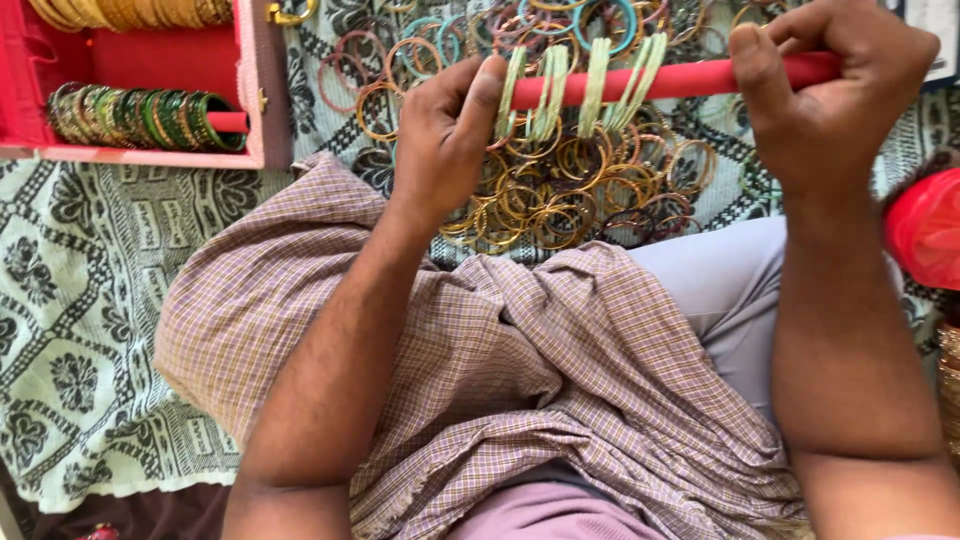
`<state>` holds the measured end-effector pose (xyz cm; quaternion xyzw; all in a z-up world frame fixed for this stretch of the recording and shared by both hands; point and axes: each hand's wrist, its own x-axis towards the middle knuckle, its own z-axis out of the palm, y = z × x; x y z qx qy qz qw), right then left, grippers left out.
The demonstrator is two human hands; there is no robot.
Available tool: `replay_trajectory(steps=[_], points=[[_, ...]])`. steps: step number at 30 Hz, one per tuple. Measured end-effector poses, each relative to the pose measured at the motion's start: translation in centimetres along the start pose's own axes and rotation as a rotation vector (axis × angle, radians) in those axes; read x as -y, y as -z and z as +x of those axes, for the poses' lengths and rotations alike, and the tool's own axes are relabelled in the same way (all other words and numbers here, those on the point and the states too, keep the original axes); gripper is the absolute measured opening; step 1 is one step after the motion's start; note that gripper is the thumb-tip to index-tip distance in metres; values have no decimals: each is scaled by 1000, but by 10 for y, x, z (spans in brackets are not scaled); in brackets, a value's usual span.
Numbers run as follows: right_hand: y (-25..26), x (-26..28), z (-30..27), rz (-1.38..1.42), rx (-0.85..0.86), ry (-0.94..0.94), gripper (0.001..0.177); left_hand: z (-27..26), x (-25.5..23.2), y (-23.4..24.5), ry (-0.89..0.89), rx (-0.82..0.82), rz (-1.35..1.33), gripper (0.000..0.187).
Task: The person sits with a pile of bangles on a patterned cloth and threads them one at a time onto a red rod held in one hand, building a stacked bundle. A red jewelry box with rods holding other bangle sets sits nearby, and the person occasionally reaches into the pile to select the next bangle.
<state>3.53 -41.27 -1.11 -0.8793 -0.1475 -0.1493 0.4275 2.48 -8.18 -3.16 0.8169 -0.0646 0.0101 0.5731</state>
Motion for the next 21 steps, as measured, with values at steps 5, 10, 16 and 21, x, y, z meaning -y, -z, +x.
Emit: replay_trajectory(steps=[5, 10, 16, 21], points=[[-13, -12, -4, 623, -158, -66, 43, 2, 10, -5, -10, 63, -272, 53], [-10, -29, 0, 975, -123, -190, 35, 3, 23, 2, 24, -44, -312, 54], [14, -49, 14, 357, 324, -400, 25, 7, 36, 15, -90, -167, -368, 52], [14, -54, 5, -264, 809, -778, 28, 9, 42, 17, -110, -218, -330, 54]])
